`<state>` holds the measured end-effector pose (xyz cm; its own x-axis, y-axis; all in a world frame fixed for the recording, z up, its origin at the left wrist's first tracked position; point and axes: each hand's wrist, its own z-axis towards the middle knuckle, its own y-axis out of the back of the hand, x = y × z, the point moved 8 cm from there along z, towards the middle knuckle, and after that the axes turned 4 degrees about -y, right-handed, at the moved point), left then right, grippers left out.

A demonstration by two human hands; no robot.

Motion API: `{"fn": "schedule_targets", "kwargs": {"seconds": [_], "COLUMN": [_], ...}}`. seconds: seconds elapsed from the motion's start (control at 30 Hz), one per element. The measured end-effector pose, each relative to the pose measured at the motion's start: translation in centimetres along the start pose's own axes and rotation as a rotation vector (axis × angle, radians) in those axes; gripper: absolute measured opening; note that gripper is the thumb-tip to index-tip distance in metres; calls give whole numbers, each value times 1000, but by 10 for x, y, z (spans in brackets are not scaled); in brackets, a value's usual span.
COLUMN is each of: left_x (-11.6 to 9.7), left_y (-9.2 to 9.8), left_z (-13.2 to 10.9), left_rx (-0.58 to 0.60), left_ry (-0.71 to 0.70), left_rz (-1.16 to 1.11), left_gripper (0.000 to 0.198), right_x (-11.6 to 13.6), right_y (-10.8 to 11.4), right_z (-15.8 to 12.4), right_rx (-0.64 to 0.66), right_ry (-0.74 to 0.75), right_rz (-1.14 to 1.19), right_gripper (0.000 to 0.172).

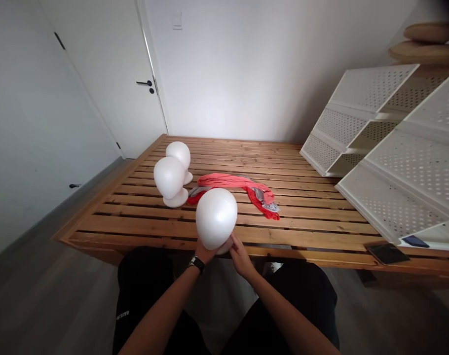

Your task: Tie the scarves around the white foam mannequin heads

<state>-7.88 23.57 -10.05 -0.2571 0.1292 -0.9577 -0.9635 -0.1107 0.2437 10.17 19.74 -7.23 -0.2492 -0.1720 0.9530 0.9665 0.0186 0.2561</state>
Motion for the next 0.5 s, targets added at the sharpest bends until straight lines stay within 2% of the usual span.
{"fn": "schedule_targets", "kwargs": {"seconds": [0.07,0.23,0.3,0.33,0.4,0.5], "left_x": [1,2,6,9,15,28], "left_y": [36,162,202,214,225,219], "left_z": [3,26,34,37,41,44], "left_rx": [-58,-271,-336,-358,-375,-355], "left_ry": [31,170,228,246,262,289], "left_rz": [-18,121,171,179,178,188], "left_gripper": [80,88,85,82,77,80], "right_x": [14,34,36,38,44,71], "right_y": [-12,-24,-26,-26,-26,-26], "right_z": [-7,-35,-42,-44,-45,-48], "right_rx": [69,139,184,206,244,286], "right_ry": [18,-21,-39,-42,-53,-57], "right_rz": [-2,-34,-44,-50,-52,-14], "right_gripper": [64,56,54,54,51,43]}}
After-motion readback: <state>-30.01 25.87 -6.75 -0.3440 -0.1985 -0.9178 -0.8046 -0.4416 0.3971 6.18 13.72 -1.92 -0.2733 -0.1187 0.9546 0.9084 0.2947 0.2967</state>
